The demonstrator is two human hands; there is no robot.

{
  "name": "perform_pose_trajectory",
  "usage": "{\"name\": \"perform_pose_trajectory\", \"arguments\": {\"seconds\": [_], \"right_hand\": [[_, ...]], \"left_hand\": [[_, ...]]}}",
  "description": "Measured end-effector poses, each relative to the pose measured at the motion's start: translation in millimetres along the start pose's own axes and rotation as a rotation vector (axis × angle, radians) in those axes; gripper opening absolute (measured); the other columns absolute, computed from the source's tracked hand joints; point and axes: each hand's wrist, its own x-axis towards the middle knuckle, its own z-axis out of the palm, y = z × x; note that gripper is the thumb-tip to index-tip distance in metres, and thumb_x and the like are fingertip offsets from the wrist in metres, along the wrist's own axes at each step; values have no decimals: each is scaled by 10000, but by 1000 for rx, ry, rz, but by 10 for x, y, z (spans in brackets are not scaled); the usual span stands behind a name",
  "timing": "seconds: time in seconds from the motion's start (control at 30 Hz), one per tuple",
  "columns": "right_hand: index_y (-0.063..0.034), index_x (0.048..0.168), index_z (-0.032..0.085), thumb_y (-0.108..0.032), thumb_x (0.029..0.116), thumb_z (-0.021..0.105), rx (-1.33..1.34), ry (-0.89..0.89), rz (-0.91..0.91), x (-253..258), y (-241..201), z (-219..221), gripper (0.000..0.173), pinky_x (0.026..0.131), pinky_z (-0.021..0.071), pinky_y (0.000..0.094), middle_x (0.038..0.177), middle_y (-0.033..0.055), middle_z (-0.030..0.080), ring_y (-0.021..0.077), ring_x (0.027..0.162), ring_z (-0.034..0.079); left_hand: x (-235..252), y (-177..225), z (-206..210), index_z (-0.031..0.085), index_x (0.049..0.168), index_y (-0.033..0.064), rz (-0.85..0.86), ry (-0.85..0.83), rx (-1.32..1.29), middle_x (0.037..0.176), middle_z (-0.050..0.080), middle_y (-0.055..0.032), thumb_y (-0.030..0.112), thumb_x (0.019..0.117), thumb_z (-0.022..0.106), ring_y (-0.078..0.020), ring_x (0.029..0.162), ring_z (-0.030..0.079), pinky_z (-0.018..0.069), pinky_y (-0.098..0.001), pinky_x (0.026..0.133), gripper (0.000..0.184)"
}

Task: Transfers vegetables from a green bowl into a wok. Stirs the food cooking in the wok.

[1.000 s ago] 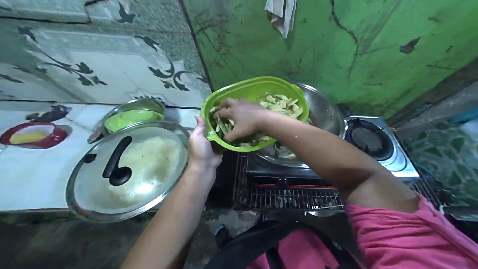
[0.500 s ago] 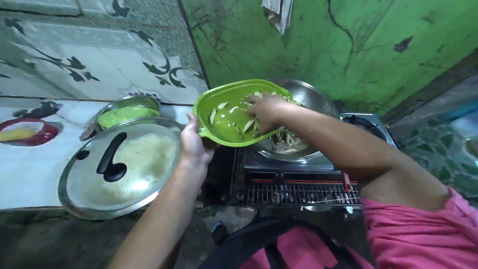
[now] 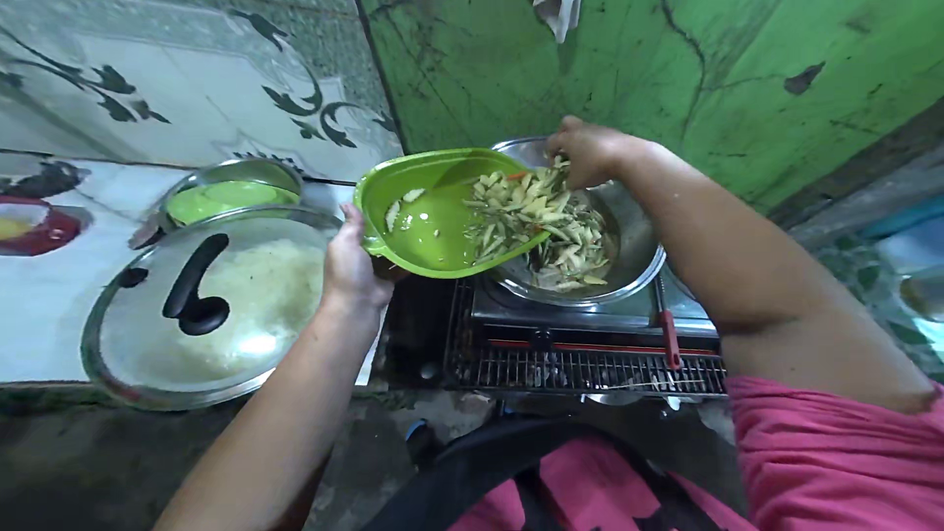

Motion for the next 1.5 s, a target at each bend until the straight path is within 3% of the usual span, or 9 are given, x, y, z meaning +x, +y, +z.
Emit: {"name": "perform_pose_trajectory", "arguments": {"seconds": [0.2,0.33,0.5,0.73,0.83,1.0,1.17,1.4,1.5], "right_hand": [[-110,1506,518,-332,854,857,3,-244,110,-40,-106,-150,767,1086,360,714,1432,273,554,475,1349,496],[-210,1366,652,-446,835,810,34,69,-216,88,-836,-100,602,1045,459,643,1478,149,520,384,1351,501],[-197,1340,662,-399,914,693,-89,162,-704,238,-1815,443,472,1108,369,598,1449,94,569,347,1398,452],[-150,1324,672,-196,963,625,-241,80,-349,504,-1270,405,368,1103,353,688,1405,156,599,438,1389,451],[-167,1384,634,-409,1023,529,-192,-39,-197,449,-975,366,447,1093,337,722,1501,147,536,440,1457,384],[-183,1460,562,-765,755,739,-74,-180,-76,275,-891,341,932,1122,265,760,1569,184,429,451,1461,348],[-207,1473,546,-449,732,903,-155,-175,-39,185,-839,387,857,1010,368,763,1568,196,410,486,1436,353],[-203,1369,646,-107,693,881,-232,25,-11,139,-763,452,722,821,515,720,1512,205,466,535,1347,434],[-159,1344,655,-71,773,825,-139,58,36,120,-563,305,602,868,509,726,1478,217,509,526,1324,479]], "left_hand": [[-32,109,-47,570,1370,201,38,10,-16,1245,696,-56,590,1081,241,-243,1147,676,573,-536,932,586],[-98,183,50,556,1384,214,43,-9,-6,1265,694,-57,603,1077,178,-255,1152,679,579,-545,923,624],[-119,171,98,586,1331,198,66,-62,-21,1184,707,-41,578,1087,216,-208,1088,689,587,-492,897,584],[-134,178,-3,568,1373,166,73,-58,-89,1259,692,-82,563,1092,220,-250,1181,665,556,-546,978,598],[-101,192,-33,572,1365,161,85,-27,-90,1243,696,-81,564,1092,230,-247,1166,671,562,-539,967,594],[-42,209,40,577,1358,169,70,17,-49,1229,702,-69,575,1087,243,-243,1146,680,573,-531,944,591],[-27,240,87,583,1350,178,50,-9,-18,1232,702,-64,575,1089,226,-241,1144,681,579,-531,930,595],[31,236,173,573,1383,202,56,-7,65,1253,696,-62,613,1074,220,-247,1149,678,577,-540,922,623],[79,267,170,572,1391,212,48,9,106,1269,692,-55,617,1070,255,-249,1165,675,577,-549,928,607]]}}
